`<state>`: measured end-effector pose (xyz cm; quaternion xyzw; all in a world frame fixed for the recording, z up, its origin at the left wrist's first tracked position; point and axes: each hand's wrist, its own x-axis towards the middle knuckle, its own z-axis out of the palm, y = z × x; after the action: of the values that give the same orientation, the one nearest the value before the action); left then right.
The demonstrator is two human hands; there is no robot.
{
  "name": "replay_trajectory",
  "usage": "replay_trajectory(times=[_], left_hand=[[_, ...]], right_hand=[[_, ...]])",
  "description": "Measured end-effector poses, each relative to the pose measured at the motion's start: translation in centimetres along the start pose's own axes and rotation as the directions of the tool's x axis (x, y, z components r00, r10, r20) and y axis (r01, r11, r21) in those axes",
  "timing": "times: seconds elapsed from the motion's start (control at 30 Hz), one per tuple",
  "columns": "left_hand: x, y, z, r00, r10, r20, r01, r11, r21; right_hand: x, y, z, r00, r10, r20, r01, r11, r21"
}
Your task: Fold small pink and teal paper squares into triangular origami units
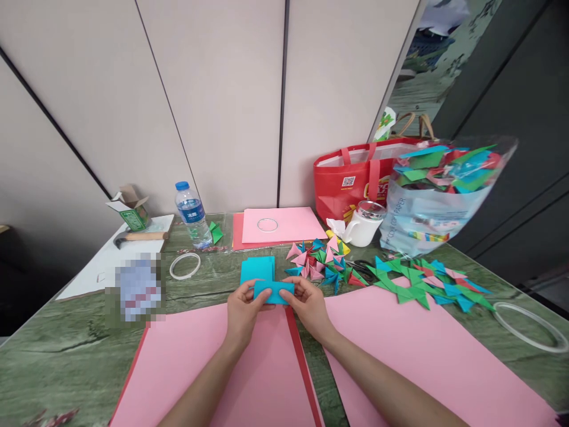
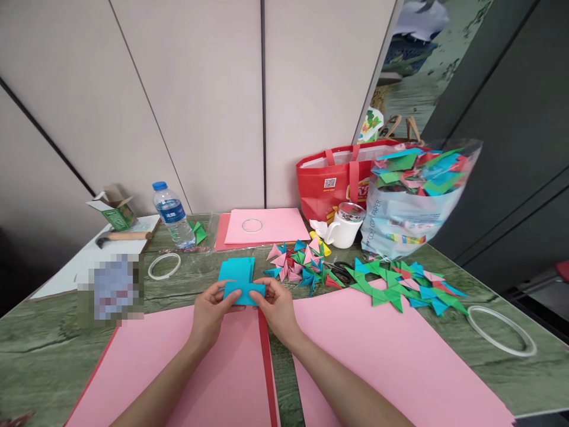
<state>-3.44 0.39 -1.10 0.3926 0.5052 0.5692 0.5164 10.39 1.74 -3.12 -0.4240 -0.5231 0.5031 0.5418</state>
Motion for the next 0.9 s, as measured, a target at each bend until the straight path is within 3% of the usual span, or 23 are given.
replay_trajectory(times=[0.9], left_hand=[[-0.2,-0.46,0.37,1.0,0.003,-0.024,-0.003,1.0,0.006]], right_hand=[[0.06,0.45,-0.19,1.0,-0.009,-0.007,0.008,0.996,-0.09]])
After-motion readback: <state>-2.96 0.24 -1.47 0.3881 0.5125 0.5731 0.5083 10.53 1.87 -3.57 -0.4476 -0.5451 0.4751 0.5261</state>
